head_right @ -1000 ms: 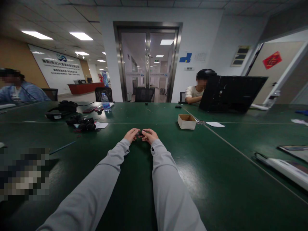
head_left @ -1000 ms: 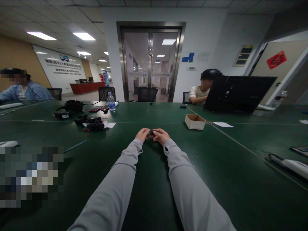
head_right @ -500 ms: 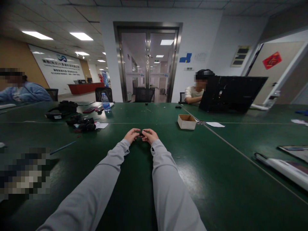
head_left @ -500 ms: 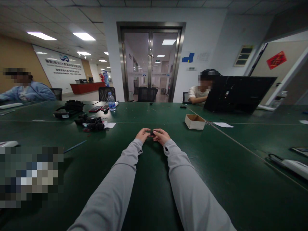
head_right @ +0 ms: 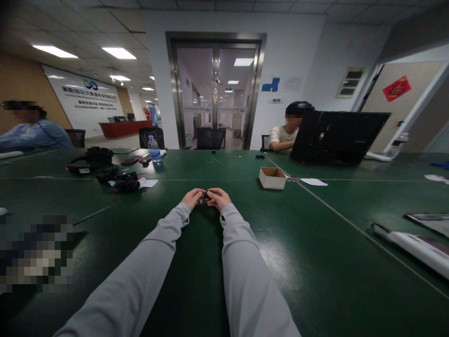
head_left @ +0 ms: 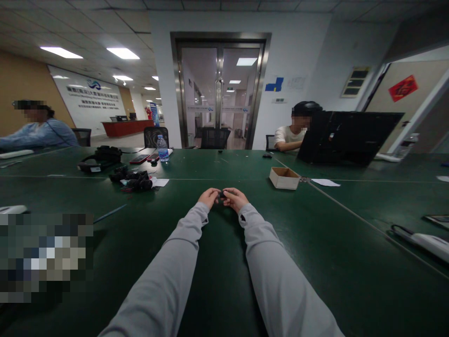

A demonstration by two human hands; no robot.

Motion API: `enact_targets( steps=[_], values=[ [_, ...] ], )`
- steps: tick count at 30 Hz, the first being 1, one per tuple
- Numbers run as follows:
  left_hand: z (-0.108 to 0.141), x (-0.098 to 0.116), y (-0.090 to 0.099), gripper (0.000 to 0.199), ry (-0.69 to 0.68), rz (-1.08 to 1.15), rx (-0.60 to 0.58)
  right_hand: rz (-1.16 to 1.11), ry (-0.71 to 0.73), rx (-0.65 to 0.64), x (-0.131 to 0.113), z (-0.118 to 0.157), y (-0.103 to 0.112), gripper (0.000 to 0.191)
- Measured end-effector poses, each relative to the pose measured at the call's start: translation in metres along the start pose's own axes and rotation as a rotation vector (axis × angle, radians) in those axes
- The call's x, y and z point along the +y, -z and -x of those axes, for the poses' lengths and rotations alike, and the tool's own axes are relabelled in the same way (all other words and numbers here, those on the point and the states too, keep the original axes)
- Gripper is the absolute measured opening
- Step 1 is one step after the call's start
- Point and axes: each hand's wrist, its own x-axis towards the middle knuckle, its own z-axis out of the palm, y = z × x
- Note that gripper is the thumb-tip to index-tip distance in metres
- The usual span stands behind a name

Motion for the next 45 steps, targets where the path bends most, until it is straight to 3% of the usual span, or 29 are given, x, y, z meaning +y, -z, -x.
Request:
enact_targets(
  steps=[5,10,16,20,25,38,45],
  values=[
    [0.0,0.0,0.001,0.019,0.038,-0.001,0.014,-0.003,-0.01,0.01,-0.002,0.001,-0.001,0.019],
    [-0.002,-0.003,0.001,0.015,-0.032,0.026,-0.007,-0.015,-0.014,0.015,-0.003,0.002,-0.002,0.017],
    [-0.003,-0.004,0.001,0.025,0.005,0.018,-0.056,-0.01,-0.015,-0.003,-0.002,0.002,-0.001,0.018],
    [-0.002,-0.002,0.001,0.017,-0.022,0.05,-0.045,-0.021,-0.006,-0.003,-0.002,0.002,-0.001,0.019],
    [0.001,0.002,0.0,0.025,0.013,0.016,-0.036,-0.007,-0.011,-0.015,-0.004,0.004,-0.002,0.019],
    [0.001,0.005,0.001,0.019,0.072,0.036,-0.049,-0.008,0.003,-0.019,-0.002,0.002,-0.001,0.017],
    [0.004,0.006,0.002,0.018,0.002,0.03,-0.032,-0.006,-0.002,-0.024,-0.001,0.001,0.0,0.018]
  ],
)
